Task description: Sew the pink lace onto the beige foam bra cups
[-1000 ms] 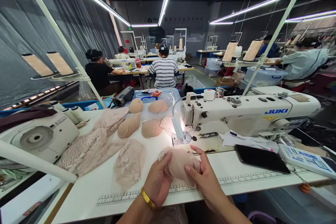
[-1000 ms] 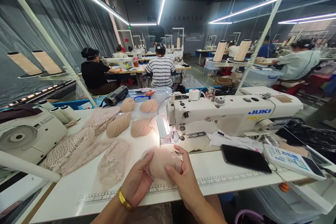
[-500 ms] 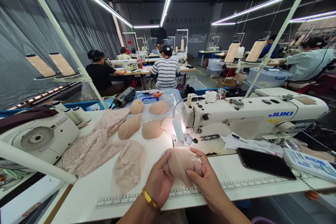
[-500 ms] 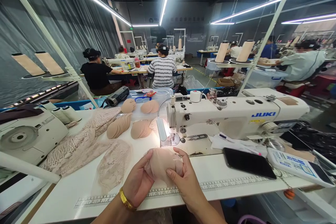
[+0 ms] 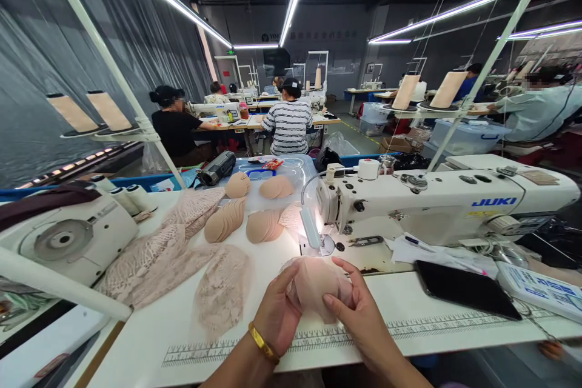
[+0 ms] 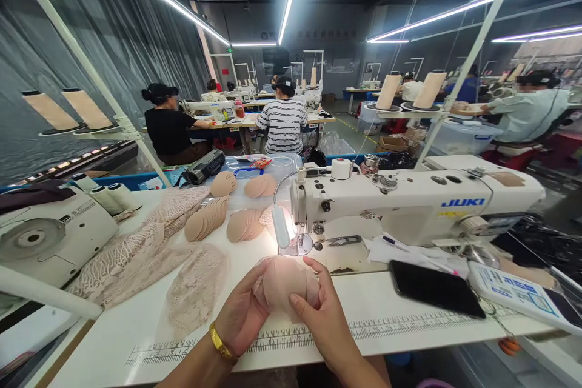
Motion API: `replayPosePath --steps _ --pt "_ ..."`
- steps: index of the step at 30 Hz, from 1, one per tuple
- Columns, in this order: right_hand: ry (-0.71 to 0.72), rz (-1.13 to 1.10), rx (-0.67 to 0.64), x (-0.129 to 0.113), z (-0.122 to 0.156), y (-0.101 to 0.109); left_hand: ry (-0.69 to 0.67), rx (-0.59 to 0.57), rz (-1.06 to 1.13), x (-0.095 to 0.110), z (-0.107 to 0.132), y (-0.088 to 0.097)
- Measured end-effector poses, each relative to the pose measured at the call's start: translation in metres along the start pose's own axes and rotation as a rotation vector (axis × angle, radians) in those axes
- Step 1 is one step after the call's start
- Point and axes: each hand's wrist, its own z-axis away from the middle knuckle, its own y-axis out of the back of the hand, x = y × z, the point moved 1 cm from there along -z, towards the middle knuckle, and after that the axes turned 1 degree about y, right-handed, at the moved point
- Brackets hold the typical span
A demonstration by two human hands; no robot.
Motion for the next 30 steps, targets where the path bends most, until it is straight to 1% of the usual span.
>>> replayPosePath --steps 5,9,10,12,13,14,15,16,17,19,20,21,22,23,24,25,26,28,30 --pt "0.001 0.012 -0.056 0.002 -0.001 0.003 -0.045 -0.051 -0.108 0.000 -0.002 -0.005" --pt "0.034 -0.018 -0.047 0.014 -0.003 0.004 -0.062 -0.058 -0.106 0.000 -0.006 -0.007" --pt "0.042 -0.019 -0.074 0.018 -0.003 0.005 -0.062 -0.063 -0.100 0.001 -0.006 -0.008" --pt "0.065 0.030 -0.172 0.027 -0.004 0.013 -0.065 -0.088 -0.114 0.008 -0.005 -0.009" --pt "0.086 0.083 -0.219 0.030 -0.005 0.018 -0.067 -0.126 -0.148 0.013 -0.003 -0.010" --pt "0.117 0.153 -0.250 0.032 -0.008 0.025 -0.071 -0.193 -0.209 0.018 0.000 -0.011" --pt "0.163 0.240 -0.265 0.031 -0.011 0.033 -0.077 -0.289 -0.311 0.025 0.004 -0.012" --pt "0.226 0.340 -0.274 0.027 -0.016 0.041 -0.093 -0.417 -0.480 0.031 0.007 -0.012" --pt "0.312 0.448 -0.289 0.021 -0.022 0.048 -0.117 -0.563 -0.695 0.036 0.009 -0.013" --pt "0.560 0.696 -0.371 0.003 -0.039 0.055 -0.173 -0.817 -1.114 0.044 0.008 -0.012" --pt "0.714 0.835 -0.446 -0.007 -0.049 0.055 -0.228 -0.915 -1.308 0.046 0.004 -0.012" --pt "0.900 0.986 -0.514 -0.016 -0.060 0.053 -0.301 -0.993 -1.482 0.047 -0.002 -0.011" --pt "1.062 1.129 -0.560 -0.023 -0.071 0.051 -0.383 -1.051 -1.630 0.047 -0.010 -0.011" --pt "1.170 1.258 -0.604 -0.028 -0.083 0.048 -0.456 -1.093 -1.758 0.047 -0.019 -0.011" --pt "1.256 1.336 -0.633 -0.031 -0.092 0.046 -0.517 -1.130 -1.882 0.045 -0.029 -0.012" --pt "1.291 1.379 -0.647 -0.033 -0.100 0.046 -0.553 -1.154 -1.968 0.044 -0.037 -0.013" --pt "1.294 1.401 -0.621 -0.033 -0.106 0.047 -0.557 -1.163 -2.003 0.044 -0.044 -0.014" --pt "1.292 1.398 -0.525 -0.035 -0.108 0.052 -0.554 -1.154 -1.993 0.044 -0.054 -0.018" --pt "1.343 1.330 -0.408 -0.038 -0.100 0.060 -0.563 -1.136 -1.951 0.047 -0.057 -0.021"
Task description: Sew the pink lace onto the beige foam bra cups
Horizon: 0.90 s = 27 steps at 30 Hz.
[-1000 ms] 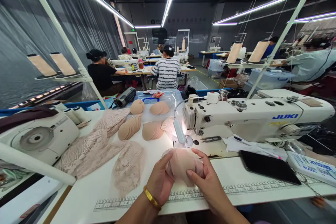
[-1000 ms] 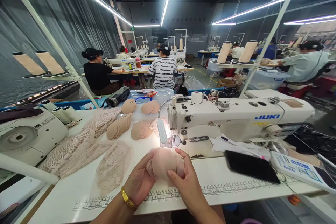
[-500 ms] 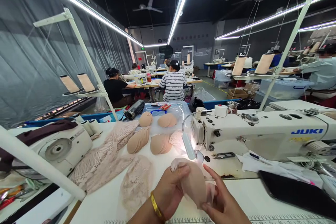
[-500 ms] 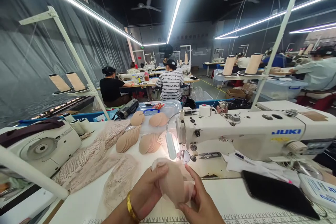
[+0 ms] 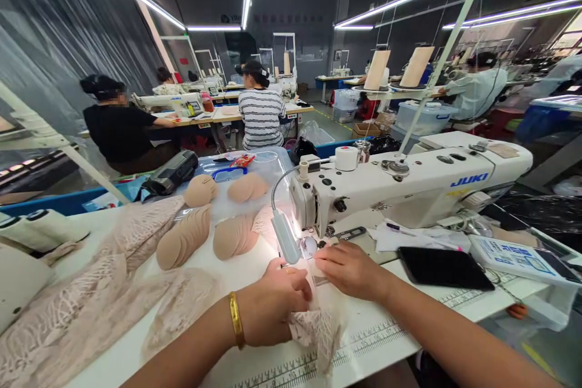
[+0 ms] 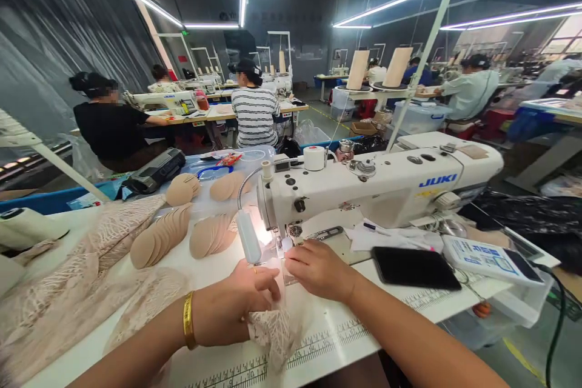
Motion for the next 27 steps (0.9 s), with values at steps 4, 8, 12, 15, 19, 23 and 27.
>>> replayPosePath --steps 4,8,12,15,19,23,27 --pt "0.015 -0.008 0.190 -0.009 0.007 0.015 -0.004 0.042 0.063 0.001 0.001 0.003" --pt "0.019 -0.137 -0.041 -0.007 0.000 0.011 -0.020 0.069 0.085 -0.001 0.002 0.002" --pt "-0.103 -0.149 -0.302 0.001 -0.001 0.003 -0.004 0.066 0.051 -0.006 0.001 0.003" --pt "-0.176 -0.096 -0.374 0.005 0.003 0.001 0.005 0.054 0.030 -0.008 0.000 0.004" --pt "-0.208 -0.060 -0.397 0.007 0.005 0.001 -0.006 0.083 0.047 -0.010 -0.001 0.004" --pt "-0.232 -0.025 -0.411 0.009 0.003 0.000 -0.036 0.141 0.053 -0.011 -0.003 0.006" --pt "-0.237 -0.001 -0.429 0.010 0.000 0.000 -0.051 0.145 0.051 -0.012 -0.005 0.010"
